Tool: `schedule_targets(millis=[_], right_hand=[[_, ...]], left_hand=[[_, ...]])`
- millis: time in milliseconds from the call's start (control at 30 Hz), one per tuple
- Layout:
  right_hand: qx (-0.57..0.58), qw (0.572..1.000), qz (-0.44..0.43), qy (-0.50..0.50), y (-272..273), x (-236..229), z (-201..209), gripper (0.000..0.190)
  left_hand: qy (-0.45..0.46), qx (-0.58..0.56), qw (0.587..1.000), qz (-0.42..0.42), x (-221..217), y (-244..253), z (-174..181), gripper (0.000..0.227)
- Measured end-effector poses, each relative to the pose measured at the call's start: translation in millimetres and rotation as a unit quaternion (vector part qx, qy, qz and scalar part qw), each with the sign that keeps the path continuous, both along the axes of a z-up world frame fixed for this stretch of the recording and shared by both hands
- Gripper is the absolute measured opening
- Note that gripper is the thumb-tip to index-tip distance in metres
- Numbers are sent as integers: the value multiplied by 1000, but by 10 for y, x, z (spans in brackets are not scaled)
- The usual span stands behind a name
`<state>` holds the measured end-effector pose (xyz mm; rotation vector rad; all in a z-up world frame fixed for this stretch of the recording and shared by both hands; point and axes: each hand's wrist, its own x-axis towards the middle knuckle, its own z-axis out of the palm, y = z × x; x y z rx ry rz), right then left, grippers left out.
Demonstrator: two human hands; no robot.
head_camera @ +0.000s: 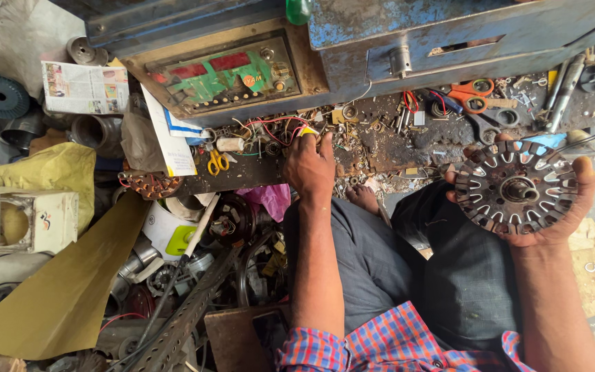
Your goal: The person sits on the ground in a cluttered workshop and uses a small metal tool to scrape or clean the slots of a motor armature held in their hands. They rotate the armature to access different sections and occasionally reach for small parts on the workbench.
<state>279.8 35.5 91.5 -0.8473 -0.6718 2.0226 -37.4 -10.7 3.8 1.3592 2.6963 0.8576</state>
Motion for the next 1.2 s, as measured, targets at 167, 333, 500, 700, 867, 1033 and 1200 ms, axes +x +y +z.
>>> schedule_targets(millis=[167, 333, 500, 700, 867, 1033, 1200], right_hand=[[-5, 1000, -3, 9, -3, 8, -6, 97], [2, 1000, -1, -3, -3, -6, 17, 100], [-1, 1000, -4, -9, -2, -16, 37, 101], [1, 1000, -3, -10, -5, -24, 34, 101], [-2, 1000, -8, -3, 1, -31, 63, 99], [-2, 1000, -5, -18, -11, -29, 65, 100], [-8, 1000, -7, -2, -5, -13, 33, 99]], left_hand=[[-20, 62, 997, -41, 6, -4, -61, 20], [-26, 48, 989, -139, 62, -29, -11, 14], [-23, -21, 992, -124, 88, 23, 7, 24], [-18, -45, 997, -66, 131, 138, -90, 20], [0, 7, 998, -62, 129, 103, -122, 17], [-41, -67, 989, -127, 135, 134, -216, 25], [8, -31, 993, -109, 155, 169, -234, 31]])
